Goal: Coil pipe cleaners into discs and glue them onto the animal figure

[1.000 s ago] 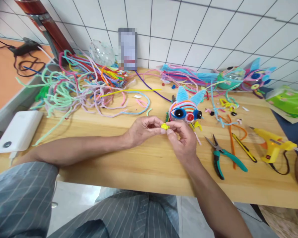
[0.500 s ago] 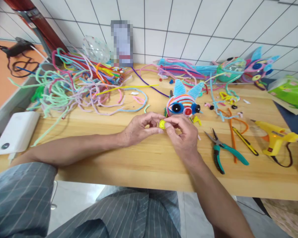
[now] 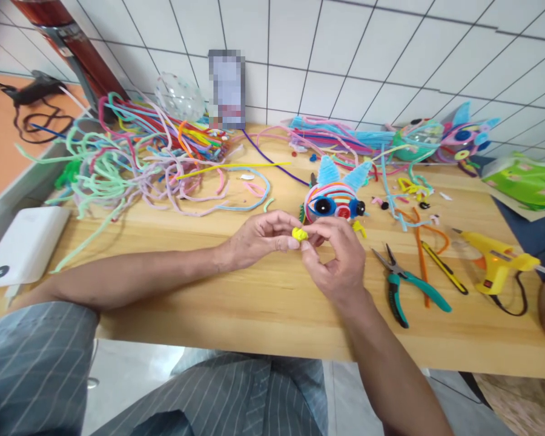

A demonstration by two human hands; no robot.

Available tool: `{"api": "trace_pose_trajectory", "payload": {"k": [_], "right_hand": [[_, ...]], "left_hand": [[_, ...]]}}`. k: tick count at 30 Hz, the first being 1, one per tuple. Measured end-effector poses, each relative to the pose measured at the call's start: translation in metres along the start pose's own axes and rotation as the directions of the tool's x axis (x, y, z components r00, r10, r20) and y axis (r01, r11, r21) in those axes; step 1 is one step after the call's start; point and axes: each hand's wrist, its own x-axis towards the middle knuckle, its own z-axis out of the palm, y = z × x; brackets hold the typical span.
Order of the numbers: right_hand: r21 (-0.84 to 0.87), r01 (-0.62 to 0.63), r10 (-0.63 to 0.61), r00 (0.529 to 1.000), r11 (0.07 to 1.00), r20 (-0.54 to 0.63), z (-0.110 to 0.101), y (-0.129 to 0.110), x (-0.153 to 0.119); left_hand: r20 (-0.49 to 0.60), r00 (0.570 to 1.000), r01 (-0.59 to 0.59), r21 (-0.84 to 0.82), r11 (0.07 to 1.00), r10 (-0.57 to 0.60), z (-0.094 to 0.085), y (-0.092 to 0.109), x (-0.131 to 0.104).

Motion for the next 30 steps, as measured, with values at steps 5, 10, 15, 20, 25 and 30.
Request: {"api": "trace_pose_trajectory", "payload": {"k": [5,10,15,20,25,30], "right_hand": [[-0.080,0.048,-0.050,0.999,0.996,-0.019,0.000,0.001,0.000],[-0.117,0.048,-0.054,0.997,0.992,-0.052,0.003,0.003,-0.003],[-0.131,0.020,-0.032,0.995,0.991,-0.090,0.007,0.002,-0.004],[-0.145,0.030,-0.046,0.992,0.989,-0.114,0.008,0.001,-0.004],[-0.138,0.046,-0.064,0.989,0.989,-0.130,0.009,0.004,-0.007],[-0.073,-0.105,0.098,0.990,0.992,-0.099,0.008,0.006,-0.009]], "left_hand": [[-0.016,1.000,0.005,-0.042,0.999,-0.005,0.001,-0.001,-0.001],[-0.050,0.999,0.012,-0.054,0.998,-0.015,0.003,0.000,-0.002],[-0.087,0.996,0.024,-0.045,0.999,-0.028,0.003,-0.001,-0.001],[-0.112,0.994,0.011,-0.016,1.000,-0.013,0.004,0.000,-0.002],[-0.116,0.993,-0.021,-0.021,1.000,0.018,0.009,0.003,-0.005],[-0.131,0.991,-0.009,-0.016,1.000,0.007,0.011,0.005,-0.005]]}}
